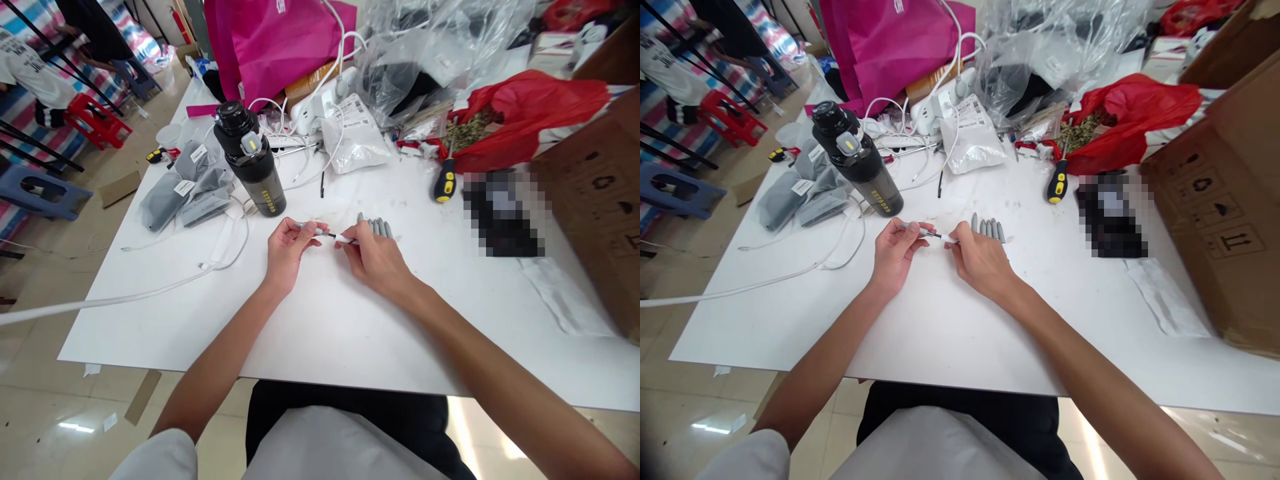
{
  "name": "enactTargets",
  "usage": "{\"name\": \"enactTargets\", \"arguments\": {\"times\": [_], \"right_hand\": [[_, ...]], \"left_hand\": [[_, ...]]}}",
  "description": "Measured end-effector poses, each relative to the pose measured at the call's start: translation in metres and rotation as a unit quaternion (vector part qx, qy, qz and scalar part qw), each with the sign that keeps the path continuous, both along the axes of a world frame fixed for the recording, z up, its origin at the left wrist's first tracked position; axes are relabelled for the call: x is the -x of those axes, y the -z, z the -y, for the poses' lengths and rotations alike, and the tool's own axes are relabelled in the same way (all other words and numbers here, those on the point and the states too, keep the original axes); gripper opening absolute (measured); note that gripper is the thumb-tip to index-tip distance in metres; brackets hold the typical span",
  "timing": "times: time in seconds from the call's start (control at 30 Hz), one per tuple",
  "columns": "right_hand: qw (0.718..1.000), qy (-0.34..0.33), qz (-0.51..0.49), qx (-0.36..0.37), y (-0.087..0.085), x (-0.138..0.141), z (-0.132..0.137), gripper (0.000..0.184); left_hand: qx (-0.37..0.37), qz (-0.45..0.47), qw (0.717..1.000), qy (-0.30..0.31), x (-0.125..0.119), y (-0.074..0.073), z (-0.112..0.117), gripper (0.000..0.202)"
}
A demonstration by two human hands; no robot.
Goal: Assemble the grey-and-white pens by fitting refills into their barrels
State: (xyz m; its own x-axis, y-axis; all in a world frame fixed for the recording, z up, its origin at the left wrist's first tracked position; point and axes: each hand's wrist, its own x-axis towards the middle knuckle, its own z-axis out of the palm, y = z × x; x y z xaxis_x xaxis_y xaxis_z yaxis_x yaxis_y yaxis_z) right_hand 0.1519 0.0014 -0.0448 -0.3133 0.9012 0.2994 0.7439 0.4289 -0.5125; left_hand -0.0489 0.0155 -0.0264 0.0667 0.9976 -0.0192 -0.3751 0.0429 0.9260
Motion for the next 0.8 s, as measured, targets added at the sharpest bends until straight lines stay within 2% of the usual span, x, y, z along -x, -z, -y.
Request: {"name": "enactTargets", "arguments": {"times": [0.3,0.8], "right_hand": [[0.998,0.000,0.026,-0.059,-0.011,0.002,0.002,0.038],[0.997,0.009,0.008,-0.078,-0.005,-0.002,0.000,0.042]], "left_hand": [[0.013,-0.003,1.000,-0.007,0.003,0.000,-0.003,0.047],[0.009,-0.010,0.999,-0.033,0.007,0.001,-0.007,0.048]]}}
